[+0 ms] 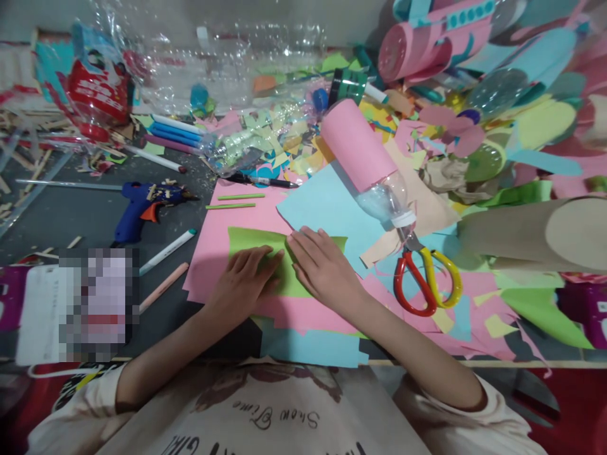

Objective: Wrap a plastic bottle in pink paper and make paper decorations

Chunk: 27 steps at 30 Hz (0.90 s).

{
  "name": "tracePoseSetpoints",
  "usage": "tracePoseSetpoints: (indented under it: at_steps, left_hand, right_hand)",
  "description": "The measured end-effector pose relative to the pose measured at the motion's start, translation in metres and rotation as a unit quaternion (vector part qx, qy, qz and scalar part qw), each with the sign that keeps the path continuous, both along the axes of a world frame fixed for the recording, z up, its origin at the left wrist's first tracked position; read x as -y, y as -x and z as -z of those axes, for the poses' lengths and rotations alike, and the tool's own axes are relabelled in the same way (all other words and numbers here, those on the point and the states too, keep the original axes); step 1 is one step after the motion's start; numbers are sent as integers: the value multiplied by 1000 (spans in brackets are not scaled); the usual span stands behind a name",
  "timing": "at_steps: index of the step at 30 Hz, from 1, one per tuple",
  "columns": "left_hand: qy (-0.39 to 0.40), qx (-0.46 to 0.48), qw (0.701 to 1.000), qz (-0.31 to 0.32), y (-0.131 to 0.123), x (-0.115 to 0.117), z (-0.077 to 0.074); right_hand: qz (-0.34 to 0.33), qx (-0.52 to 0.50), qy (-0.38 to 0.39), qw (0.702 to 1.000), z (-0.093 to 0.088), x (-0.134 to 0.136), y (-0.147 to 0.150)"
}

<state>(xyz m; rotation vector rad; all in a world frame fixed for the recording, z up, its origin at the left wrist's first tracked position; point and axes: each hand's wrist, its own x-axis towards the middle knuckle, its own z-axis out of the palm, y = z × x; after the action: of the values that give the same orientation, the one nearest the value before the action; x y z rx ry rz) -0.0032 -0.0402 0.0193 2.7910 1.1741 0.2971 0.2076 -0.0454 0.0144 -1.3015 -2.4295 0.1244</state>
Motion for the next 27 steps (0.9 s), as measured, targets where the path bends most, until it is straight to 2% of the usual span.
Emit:
tracePoseSetpoints:
  at_steps: [4, 9, 14, 17, 21, 27]
  left_hand:
    - [9, -12, 1000, 26, -1, 4, -1]
    - [29, -24, 997, 73, 2, 6, -11]
    - [-27, 28, 993, 109, 8, 11, -12]
    - [-72, 27, 994, 80, 10, 13, -6]
    - [-90, -1, 995, 37, 11, 9, 1]
    - [-102, -32, 994, 38, 9, -6, -4]
  right_hand:
    - [-8, 14, -33, 999, -1, 14, 1]
    - [-6, 28, -42, 999, 7, 29, 0]
    - [-3, 58, -46, 997, 11, 35, 2]
    - [3, 72, -61, 995, 12, 36, 3]
    - [10, 81, -72, 994, 15, 37, 3]
    - [8, 82, -66, 994, 19, 32, -1]
